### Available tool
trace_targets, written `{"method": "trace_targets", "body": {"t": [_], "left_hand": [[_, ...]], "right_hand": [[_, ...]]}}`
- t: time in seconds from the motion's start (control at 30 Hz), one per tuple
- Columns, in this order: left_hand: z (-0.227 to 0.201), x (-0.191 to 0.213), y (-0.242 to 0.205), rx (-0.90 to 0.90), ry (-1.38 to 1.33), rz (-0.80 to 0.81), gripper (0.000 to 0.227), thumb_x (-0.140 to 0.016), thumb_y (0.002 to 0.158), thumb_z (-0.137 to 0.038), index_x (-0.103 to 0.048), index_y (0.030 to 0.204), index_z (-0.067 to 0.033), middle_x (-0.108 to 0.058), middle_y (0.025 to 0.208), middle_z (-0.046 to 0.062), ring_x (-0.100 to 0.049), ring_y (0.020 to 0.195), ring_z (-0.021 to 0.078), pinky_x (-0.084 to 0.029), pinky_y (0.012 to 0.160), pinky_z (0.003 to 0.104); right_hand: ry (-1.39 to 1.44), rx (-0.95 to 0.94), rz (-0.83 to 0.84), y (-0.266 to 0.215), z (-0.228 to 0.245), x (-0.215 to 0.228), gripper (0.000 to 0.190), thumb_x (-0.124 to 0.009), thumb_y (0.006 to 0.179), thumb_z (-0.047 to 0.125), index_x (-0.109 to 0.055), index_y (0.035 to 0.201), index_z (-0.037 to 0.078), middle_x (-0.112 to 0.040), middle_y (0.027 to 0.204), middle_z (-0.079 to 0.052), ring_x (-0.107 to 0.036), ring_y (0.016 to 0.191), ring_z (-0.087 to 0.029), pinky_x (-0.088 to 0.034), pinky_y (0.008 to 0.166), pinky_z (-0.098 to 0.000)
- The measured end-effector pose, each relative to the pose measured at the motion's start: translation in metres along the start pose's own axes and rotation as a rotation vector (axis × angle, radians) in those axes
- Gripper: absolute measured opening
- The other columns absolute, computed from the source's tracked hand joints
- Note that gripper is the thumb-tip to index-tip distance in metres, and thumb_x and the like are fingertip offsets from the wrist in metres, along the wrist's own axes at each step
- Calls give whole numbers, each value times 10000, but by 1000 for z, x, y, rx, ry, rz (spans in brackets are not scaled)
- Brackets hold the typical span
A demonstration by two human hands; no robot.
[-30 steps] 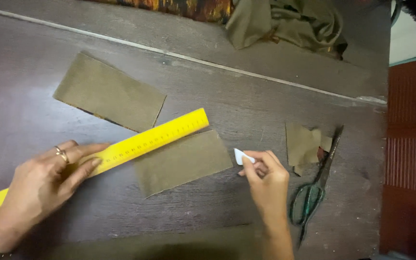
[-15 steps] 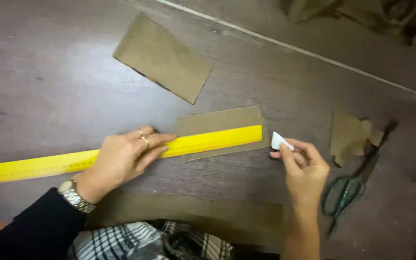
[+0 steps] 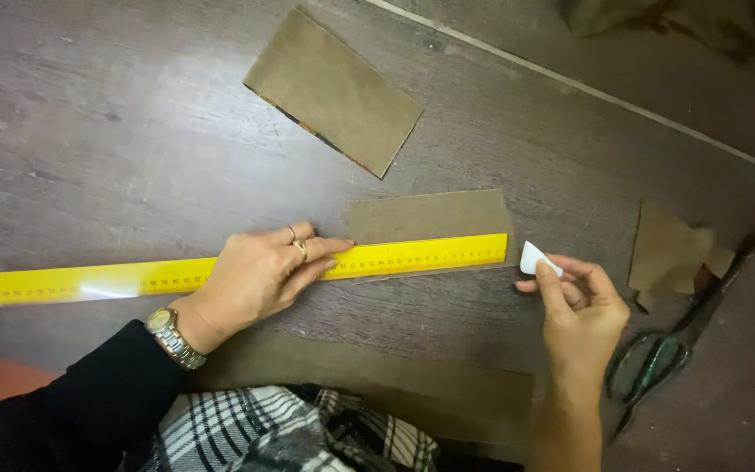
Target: The person measures and marks a piece of olive-green fabric using a yellow ruler and white chalk. They then use scissors to cut the fabric along the marked lines, repeating the process to create multiple rectangular pieces.
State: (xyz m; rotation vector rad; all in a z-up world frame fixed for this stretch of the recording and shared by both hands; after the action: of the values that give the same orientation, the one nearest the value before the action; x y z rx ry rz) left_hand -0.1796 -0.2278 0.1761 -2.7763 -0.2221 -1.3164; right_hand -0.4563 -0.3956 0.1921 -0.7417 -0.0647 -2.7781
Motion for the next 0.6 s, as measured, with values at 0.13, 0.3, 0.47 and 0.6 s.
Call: {"method": "trace_targets", "body": {"t": [0.13,0.3,0.47,0.6], "left_hand": [[-2,-1,0,-7,-27,24,184,-596,919,-249,-716,1058,-258,-635,718,-43,-650,600,150,-532,560,250],[-5,1,1,-8,-2,19,196,-588,920,-255,-708,1075,-262,-636,725,-37,-655,609,166,-536,561,271],[-5,0,0,14,46,41,187,-587,916,-273,-695,1067,-294,-622,726,-63,-665,641,159,-541,583,273],[-7,-1,1,34,61,66,186,-562,923,-307,-681,1065,-331,-614,733,-72,-668,660,156,-545,590,291]], "right_hand": [[0,11,-8,0,-3,1,139,-656,915,-93,-604,1038,-131,-621,853,-238,-690,706,-264,-551,701,-341],[12,20,-15,0,-8,2,135,-653,914,-91,-602,1034,-126,-622,864,-233,-690,698,-262,-556,683,-330],[-10,37,-5,1,-9,0,119,-654,894,-118,-605,1001,-135,-638,845,-249,-685,660,-273,-554,634,-345],[-13,11,-35,0,-19,-2,133,-657,885,-98,-609,1010,-106,-652,865,-236,-693,660,-262,-563,640,-335]]}}
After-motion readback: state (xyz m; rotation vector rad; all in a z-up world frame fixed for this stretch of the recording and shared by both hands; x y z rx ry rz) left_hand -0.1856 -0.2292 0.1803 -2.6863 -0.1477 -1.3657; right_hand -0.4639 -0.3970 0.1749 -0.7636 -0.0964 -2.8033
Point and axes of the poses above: each hand's wrist, its own y-axis towards the middle knuckle, its own x-axis out of the back of the hand, z = x × y, the point moved 8 cm from there along y, towards the middle knuckle
